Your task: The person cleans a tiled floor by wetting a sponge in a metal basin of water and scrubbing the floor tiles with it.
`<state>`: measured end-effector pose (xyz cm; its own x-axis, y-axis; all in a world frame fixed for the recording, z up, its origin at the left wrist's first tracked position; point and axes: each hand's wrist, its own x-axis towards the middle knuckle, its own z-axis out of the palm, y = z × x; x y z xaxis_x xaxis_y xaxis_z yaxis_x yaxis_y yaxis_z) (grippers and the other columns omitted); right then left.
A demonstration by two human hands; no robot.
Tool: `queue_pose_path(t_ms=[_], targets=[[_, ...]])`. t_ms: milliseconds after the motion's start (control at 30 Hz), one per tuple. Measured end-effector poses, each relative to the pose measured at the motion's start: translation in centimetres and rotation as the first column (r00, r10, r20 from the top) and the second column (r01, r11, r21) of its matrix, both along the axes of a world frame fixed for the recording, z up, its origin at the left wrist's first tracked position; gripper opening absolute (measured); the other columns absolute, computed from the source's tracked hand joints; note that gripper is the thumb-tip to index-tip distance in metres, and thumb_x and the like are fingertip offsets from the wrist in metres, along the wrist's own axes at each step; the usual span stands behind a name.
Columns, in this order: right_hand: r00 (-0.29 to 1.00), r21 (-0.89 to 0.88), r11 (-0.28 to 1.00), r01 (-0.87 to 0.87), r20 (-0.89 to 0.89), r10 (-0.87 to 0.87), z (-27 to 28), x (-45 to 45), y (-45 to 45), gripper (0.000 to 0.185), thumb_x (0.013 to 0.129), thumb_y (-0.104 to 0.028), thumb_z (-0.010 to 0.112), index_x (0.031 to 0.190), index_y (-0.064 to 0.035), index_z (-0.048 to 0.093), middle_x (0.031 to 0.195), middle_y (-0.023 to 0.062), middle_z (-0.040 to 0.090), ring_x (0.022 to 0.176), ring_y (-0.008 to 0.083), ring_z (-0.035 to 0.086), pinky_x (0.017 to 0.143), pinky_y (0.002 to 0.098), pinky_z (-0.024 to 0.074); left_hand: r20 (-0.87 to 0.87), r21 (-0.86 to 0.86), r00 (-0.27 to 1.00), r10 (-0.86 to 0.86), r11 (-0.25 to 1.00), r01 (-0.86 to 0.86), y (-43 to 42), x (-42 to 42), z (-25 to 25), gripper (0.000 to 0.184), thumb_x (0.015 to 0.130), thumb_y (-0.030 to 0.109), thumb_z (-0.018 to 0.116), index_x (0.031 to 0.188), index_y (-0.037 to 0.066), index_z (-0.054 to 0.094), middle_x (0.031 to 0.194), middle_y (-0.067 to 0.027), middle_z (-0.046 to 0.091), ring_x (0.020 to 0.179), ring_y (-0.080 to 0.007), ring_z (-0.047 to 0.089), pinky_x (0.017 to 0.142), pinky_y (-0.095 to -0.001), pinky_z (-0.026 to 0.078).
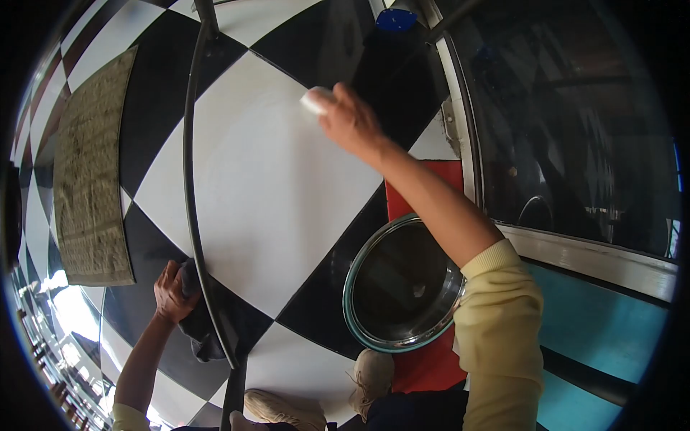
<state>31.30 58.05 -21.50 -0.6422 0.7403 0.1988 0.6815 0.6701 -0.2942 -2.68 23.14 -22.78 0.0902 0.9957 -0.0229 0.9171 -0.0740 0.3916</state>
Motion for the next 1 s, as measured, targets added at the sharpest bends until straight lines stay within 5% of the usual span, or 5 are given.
queue_pose_path(t_ms=[67,167,500,600,1000], targets=[[0.995,0.042,0.994,0.104,-0.004,-0.103,0.2,0.2,2.8,0.037,0.085,-0.008,0.065,0.121,-0.0116,0.062,0.103,0.0201,0.054,0.098,0.0376,0.061,0.084,0.0449,0.0546,0.000,0.026,1.000,-0.008,1.000,0.008,0.1,0.1,0.3,0.039,0.061,0.021,0.078,0.092,0.004,0.062,0.088,-0.0126,0.052,0.076,-0.0330,0.059,0.065,-0.0429,0.051],[0.997,0.010,0.999,-0.045,0.055,0.045,0.6,0.6,0.4,0.039,0.085,-0.009,0.064,0.123,-0.0128,0.061,0.103,0.0186,0.053,0.098,0.0373,0.061,0.084,0.0445,0.0552,0.001,0.037,1.000,-0.012,0.999,0.012,0.4,0.0,0.5,0.039,0.062,0.021,0.078,0.092,0.004,0.062,0.089,-0.0124,0.053,0.078,-0.0329,0.059,0.067,-0.0430,0.051],[0.998,0.143,0.987,-0.067,0.023,0.064,-0.6,-1.0,3.0,0.044,0.084,-0.005,0.065,0.127,-0.0152,0.058,0.099,0.0141,0.053,0.094,0.0334,0.061,0.079,0.0412,0.0563,-0.066,-0.118,0.997,-0.030,0.993,0.022,0.1,0.0,0.7,0.044,0.064,0.023,0.079,0.098,0.002,0.060,0.097,-0.0138,0.051,0.087,-0.0329,0.058,0.069,-0.0440,0.051],[0.997,0.128,0.988,-0.081,0.022,0.079,-0.8,2.3,1.8,0.046,0.084,-0.005,0.066,0.128,-0.0154,0.058,0.098,0.0143,0.052,0.092,0.0336,0.060,0.079,0.0413,0.0556,-0.079,-0.016,0.996,-0.052,0.999,0.050,-0.1,0.1,0.9,0.042,0.067,0.021,0.078,0.098,0.001,0.059,0.097,-0.0141,0.050,0.089,-0.0331,0.058,0.072,-0.0439,0.051],[0.998,0.056,0.997,-0.058,0.024,0.057,-0.1,3.1,0.0,0.045,0.082,-0.004,0.067,0.126,-0.0116,0.060,0.096,0.0151,0.051,0.092,0.0333,0.059,0.079,0.0412,0.0550,-0.183,-0.447,0.982,-0.039,0.893,-0.048,2.7,1.7,4.5,0.039,0.075,0.018,0.075,0.106,0.001,0.059,0.105,-0.0141,0.050,0.098,-0.0315,0.055,0.086,-0.0428,0.049]])
